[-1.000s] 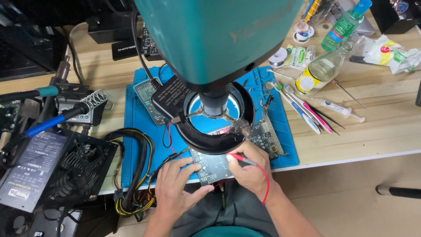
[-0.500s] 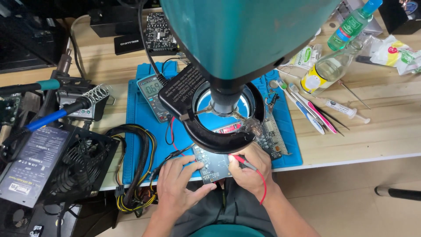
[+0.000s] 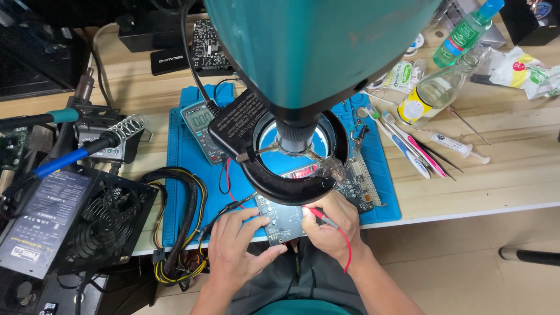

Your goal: Testing a graphics card circuit board using a multimeter and probes under a magnifying lens to diagnose issues.

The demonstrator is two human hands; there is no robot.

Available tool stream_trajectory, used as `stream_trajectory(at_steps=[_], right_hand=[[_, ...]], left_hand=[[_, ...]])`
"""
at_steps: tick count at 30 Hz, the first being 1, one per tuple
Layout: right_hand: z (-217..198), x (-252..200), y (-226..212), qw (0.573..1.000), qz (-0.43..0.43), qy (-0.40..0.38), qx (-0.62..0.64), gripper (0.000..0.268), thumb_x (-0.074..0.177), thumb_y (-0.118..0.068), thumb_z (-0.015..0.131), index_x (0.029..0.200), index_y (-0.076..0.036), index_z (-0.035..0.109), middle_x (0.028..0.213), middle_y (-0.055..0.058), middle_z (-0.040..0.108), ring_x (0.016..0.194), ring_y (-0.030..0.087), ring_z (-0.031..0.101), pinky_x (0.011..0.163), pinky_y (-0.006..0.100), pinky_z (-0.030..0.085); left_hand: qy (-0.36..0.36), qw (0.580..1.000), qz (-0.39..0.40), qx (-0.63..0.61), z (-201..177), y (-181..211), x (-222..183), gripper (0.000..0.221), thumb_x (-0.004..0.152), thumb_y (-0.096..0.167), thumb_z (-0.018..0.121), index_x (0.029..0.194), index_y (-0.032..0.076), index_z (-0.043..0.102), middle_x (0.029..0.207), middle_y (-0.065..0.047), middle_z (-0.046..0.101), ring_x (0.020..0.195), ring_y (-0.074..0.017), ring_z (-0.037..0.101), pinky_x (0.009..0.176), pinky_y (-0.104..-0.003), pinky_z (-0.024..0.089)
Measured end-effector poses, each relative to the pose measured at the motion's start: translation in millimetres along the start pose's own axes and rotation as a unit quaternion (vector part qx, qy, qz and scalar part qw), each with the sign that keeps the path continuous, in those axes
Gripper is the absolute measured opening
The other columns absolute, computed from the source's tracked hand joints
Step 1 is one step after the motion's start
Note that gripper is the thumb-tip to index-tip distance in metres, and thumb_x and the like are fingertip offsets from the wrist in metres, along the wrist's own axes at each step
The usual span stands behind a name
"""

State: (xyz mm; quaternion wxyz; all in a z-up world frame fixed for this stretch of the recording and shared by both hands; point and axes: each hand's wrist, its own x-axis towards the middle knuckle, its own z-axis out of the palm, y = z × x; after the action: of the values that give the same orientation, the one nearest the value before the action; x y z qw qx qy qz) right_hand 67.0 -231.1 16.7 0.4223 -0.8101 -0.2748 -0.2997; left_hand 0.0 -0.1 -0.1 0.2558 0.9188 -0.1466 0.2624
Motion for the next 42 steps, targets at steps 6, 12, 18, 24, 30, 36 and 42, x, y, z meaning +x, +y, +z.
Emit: stream_trajectory(at_steps=[6, 12, 18, 24, 30, 36, 42], right_hand=[[0.0, 0.7, -0.5, 1.000, -0.003, -0.002, -0.001, 0.012, 0.085, 0.004, 0.066, 0.091, -0.006, 0.067, 0.084, 0.005, 0.069, 0.073, 0.023, 0.066, 0.068, 0.034, 0.057], [0.6, -0.8, 0.4, 1.000, 0.001, -0.001, 0.001, 0.013, 0.085, 0.004, 0.067, 0.091, -0.007, 0.067, 0.084, 0.004, 0.069, 0.073, 0.023, 0.065, 0.067, 0.034, 0.056], [-0.3, 1.2, -1.0, 1.000, 0.009, -0.004, 0.005, 0.011, 0.085, 0.004, 0.067, 0.090, -0.007, 0.067, 0.082, 0.004, 0.068, 0.072, 0.022, 0.066, 0.065, 0.033, 0.056], [-0.2, 2.9, -2.3, 1.000, 0.010, 0.001, 0.010, 0.014, 0.084, 0.007, 0.065, 0.088, -0.006, 0.065, 0.080, 0.004, 0.065, 0.070, 0.021, 0.064, 0.064, 0.032, 0.055], [-0.9, 4.7, -2.5, 1.000, 0.009, 0.001, 0.013, 0.015, 0.083, 0.009, 0.064, 0.086, -0.006, 0.063, 0.077, 0.005, 0.063, 0.067, 0.021, 0.061, 0.062, 0.032, 0.053], [-1.0, 5.0, -2.6, 1.000, 0.006, 0.001, 0.014, 0.015, 0.083, 0.009, 0.064, 0.086, -0.006, 0.063, 0.077, 0.005, 0.062, 0.067, 0.021, 0.061, 0.063, 0.032, 0.054], [-0.8, 5.7, -3.1, 1.000, 0.007, 0.006, 0.014, 0.016, 0.083, 0.009, 0.063, 0.086, -0.006, 0.062, 0.077, 0.004, 0.062, 0.067, 0.021, 0.061, 0.064, 0.032, 0.054]], left_hand=[[-0.005, 1.000, -0.002, 0.002, -0.1, -0.5, -0.7, 0.060, 0.086, 0.071, 0.084, 0.120, 0.022, 0.074, 0.124, -0.003, 0.075, 0.102, -0.0271, 0.070, 0.082, -0.040, 0.053], [-0.005, 1.000, -0.003, 0.003, -0.7, 0.4, -0.2, 0.060, 0.086, 0.071, 0.083, 0.121, 0.022, 0.074, 0.125, -0.003, 0.075, 0.103, -0.0271, 0.070, 0.082, -0.040, 0.053], [-0.012, 1.000, -0.009, 0.000, 0.3, -0.6, -1.1, 0.061, 0.085, 0.071, 0.085, 0.120, 0.022, 0.074, 0.125, -0.003, 0.075, 0.104, -0.0268, 0.070, 0.083, -0.039, 0.053], [-0.015, 1.000, -0.007, 0.006, 1.2, -1.4, -2.0, 0.061, 0.085, 0.072, 0.084, 0.120, 0.022, 0.074, 0.125, -0.004, 0.076, 0.104, -0.0264, 0.070, 0.083, -0.039, 0.053], [-0.022, 1.000, -0.009, 0.009, 2.1, -1.6, -2.0, 0.062, 0.085, 0.071, 0.085, 0.121, 0.022, 0.073, 0.126, -0.003, 0.075, 0.105, -0.0257, 0.070, 0.084, -0.038, 0.054], [-0.016, 1.000, -0.006, 0.010, 1.2, -0.6, -0.8, 0.061, 0.085, 0.071, 0.085, 0.120, 0.022, 0.074, 0.125, -0.003, 0.075, 0.104, -0.0251, 0.070, 0.084, -0.038, 0.054], [-0.019, 1.000, -0.009, 0.009, 1.3, -0.6, -1.0, 0.061, 0.085, 0.071, 0.085, 0.120, 0.023, 0.074, 0.125, -0.003, 0.075, 0.105, -0.0250, 0.071, 0.086, -0.039, 0.054]])
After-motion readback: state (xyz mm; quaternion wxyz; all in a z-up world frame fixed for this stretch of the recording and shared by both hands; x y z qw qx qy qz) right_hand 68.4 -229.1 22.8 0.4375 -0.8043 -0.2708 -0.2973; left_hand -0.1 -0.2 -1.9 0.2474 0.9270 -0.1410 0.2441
